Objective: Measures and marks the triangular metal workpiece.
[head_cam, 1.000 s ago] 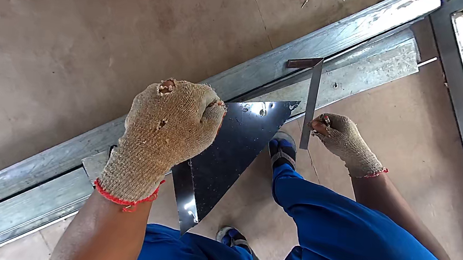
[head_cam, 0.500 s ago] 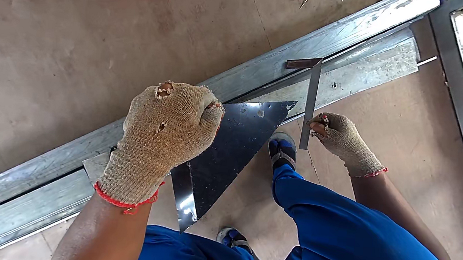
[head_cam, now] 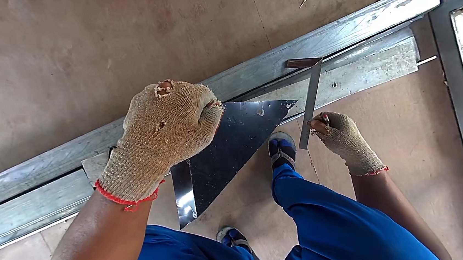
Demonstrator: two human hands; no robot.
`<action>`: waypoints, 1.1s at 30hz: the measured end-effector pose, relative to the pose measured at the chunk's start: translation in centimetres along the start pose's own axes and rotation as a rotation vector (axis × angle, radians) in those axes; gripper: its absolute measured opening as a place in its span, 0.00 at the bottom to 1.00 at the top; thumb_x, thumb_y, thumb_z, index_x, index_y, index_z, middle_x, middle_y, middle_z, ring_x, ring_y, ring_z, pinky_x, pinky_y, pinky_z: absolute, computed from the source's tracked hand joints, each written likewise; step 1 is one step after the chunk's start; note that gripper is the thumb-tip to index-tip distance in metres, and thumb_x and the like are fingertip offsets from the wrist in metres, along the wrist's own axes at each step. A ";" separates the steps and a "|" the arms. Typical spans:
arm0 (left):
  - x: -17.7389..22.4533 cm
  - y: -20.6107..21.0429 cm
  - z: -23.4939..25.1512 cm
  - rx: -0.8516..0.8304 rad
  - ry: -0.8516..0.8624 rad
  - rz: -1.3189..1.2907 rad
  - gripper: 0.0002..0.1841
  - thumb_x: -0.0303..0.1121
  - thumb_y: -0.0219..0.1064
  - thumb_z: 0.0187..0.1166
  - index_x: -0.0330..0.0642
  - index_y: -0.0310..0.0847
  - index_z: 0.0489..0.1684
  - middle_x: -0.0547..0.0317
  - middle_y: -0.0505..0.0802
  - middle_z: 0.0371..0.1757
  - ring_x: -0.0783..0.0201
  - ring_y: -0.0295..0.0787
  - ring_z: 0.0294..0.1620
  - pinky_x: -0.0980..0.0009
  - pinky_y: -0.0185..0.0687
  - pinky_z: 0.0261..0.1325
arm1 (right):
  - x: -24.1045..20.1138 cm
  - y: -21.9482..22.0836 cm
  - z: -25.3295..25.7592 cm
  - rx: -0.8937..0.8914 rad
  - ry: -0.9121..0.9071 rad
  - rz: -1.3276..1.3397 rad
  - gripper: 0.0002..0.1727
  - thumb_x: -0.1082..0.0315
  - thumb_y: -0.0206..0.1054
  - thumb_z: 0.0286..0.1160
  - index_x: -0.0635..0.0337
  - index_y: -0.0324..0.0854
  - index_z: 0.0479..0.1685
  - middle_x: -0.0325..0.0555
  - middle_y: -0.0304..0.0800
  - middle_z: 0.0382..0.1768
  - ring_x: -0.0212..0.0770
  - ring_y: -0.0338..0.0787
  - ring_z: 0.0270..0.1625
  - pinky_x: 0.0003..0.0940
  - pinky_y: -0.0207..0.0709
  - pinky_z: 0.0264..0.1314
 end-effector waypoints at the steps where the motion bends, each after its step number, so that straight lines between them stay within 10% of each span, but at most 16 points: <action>1: -0.2 0.1 0.2 0.002 -0.001 0.001 0.21 0.50 0.51 0.84 0.50 0.81 0.24 0.56 0.84 0.25 0.49 0.85 0.31 0.45 0.70 0.28 | 0.0 0.0 0.0 0.002 0.004 0.001 0.14 0.54 0.62 0.88 0.51 0.86 0.38 0.41 0.80 0.20 0.36 0.74 0.16 0.37 0.67 0.16; 8: -1.6 1.4 2.4 -0.101 -0.027 -0.026 0.19 0.48 0.53 0.84 0.50 0.83 0.26 0.55 0.86 0.27 0.49 0.86 0.34 0.43 0.72 0.32 | -0.8 -0.4 0.2 0.006 -0.080 0.235 0.10 0.62 0.63 0.86 0.50 0.83 0.59 0.37 0.82 0.29 0.29 0.72 0.19 0.25 0.66 0.17; 11: -1.9 2.1 3.4 -0.168 -0.014 -0.026 0.18 0.46 0.54 0.85 0.51 0.85 0.28 0.55 0.88 0.31 0.49 0.87 0.38 0.41 0.73 0.36 | -3.1 -1.9 3.0 0.030 -0.251 0.156 0.21 0.56 0.65 0.83 0.55 0.81 0.69 0.39 0.88 0.44 0.29 0.85 0.37 0.31 0.85 0.40; 16: -1.8 3.8 5.8 -0.276 0.057 -0.060 0.17 0.45 0.55 0.86 0.53 0.87 0.30 0.58 0.90 0.33 0.52 0.87 0.41 0.42 0.75 0.43 | -10.5 -1.1 6.4 -0.086 -0.554 -0.129 0.22 0.46 0.63 0.82 0.50 0.87 0.60 0.34 0.91 0.43 0.27 0.88 0.41 0.35 0.85 0.48; 26: -3.2 8.5 7.9 -0.413 0.105 -0.063 0.17 0.47 0.56 0.88 0.53 0.89 0.36 0.57 0.92 0.39 0.51 0.89 0.48 0.40 0.76 0.51 | -10.8 7.9 10.1 -0.693 -0.491 -0.206 0.06 0.66 0.69 0.74 0.58 0.84 0.32 0.41 0.85 0.26 0.38 0.85 0.30 0.44 0.80 0.37; 31: -7.1 7.3 5.3 -0.069 -0.101 -0.072 0.29 0.56 0.55 0.86 0.60 0.69 0.85 0.42 0.72 0.87 0.32 0.65 0.86 0.23 0.61 0.73 | -9.0 10.2 11.8 -0.652 -0.353 -0.162 0.05 0.68 0.71 0.76 0.59 0.83 0.35 0.43 0.84 0.26 0.36 0.83 0.28 0.39 0.78 0.35; 33: -10.6 5.8 2.2 -0.001 -0.245 -0.078 0.31 0.58 0.54 0.86 0.62 0.65 0.88 0.44 0.68 0.89 0.32 0.62 0.87 0.21 0.61 0.73 | -7.9 10.9 12.3 -0.612 -0.318 -0.159 0.06 0.68 0.71 0.75 0.60 0.83 0.35 0.44 0.84 0.27 0.38 0.83 0.29 0.42 0.78 0.36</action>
Point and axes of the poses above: each hand's wrist, its own z-axis towards the middle knuckle, its own y-axis out of the palm, x = y × z, the point moved 3 cm from there along z, towards the middle knuckle
